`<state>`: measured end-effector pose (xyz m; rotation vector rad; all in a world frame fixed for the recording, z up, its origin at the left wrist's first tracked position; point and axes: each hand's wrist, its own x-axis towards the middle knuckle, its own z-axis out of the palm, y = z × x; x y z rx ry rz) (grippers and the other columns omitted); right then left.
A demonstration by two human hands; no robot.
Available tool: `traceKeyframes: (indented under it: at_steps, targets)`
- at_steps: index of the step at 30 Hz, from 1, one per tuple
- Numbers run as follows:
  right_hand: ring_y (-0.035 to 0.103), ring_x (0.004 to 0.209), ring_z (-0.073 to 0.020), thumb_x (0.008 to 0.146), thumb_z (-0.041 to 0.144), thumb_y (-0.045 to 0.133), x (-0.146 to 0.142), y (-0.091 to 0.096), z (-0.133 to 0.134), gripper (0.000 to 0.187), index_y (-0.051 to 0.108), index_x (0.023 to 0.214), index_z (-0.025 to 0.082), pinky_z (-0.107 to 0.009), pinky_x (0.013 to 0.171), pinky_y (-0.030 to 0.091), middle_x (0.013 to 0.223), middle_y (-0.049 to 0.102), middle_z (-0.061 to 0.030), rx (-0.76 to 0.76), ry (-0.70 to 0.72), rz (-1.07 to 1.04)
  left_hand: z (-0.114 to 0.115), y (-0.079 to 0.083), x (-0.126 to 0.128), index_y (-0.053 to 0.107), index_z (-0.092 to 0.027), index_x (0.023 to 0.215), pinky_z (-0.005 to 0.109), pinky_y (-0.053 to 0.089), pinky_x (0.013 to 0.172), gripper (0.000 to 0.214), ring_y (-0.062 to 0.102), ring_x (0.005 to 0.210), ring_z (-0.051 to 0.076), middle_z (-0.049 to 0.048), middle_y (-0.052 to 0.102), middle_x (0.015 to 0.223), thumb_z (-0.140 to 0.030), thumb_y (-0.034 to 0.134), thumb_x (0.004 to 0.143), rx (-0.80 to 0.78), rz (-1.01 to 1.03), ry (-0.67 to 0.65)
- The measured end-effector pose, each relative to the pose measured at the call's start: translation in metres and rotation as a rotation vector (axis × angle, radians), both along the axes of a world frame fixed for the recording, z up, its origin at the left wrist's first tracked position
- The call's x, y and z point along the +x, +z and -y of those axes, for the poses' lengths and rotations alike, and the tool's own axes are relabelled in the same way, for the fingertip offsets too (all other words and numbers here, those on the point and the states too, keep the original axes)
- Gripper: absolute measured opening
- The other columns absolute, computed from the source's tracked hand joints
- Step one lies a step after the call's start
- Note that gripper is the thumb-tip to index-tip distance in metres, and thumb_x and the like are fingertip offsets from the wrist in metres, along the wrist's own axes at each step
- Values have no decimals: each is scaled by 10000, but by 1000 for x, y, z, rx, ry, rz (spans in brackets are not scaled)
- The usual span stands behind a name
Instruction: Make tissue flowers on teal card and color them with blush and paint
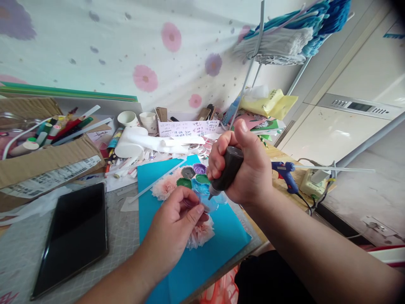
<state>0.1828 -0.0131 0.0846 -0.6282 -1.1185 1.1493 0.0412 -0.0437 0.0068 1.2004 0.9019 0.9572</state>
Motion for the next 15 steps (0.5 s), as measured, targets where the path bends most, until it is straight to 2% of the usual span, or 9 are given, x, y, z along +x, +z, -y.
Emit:
traceKeyframes:
  at_steps: [6, 15]
  targets:
    - [431, 354, -97, 874, 547, 551, 0, 1, 3, 426, 552, 597, 224, -251, 413, 392, 396, 448, 66, 89, -24, 38, -2, 0, 2, 533, -221, 826, 331, 578, 692, 135, 704, 752, 199, -1, 684, 765, -297, 643, 845, -26, 11, 2]
    - [399, 339, -101, 903, 557, 505, 1, -3, 2, 445, 544, 604, 230, -253, 394, 365, 395, 424, 72, 111, -6, 103, 0, 0, 1, 535, -228, 824, 322, 577, 678, 127, 710, 742, 196, -8, 687, 754, -291, 643, 846, -24, 30, 3]
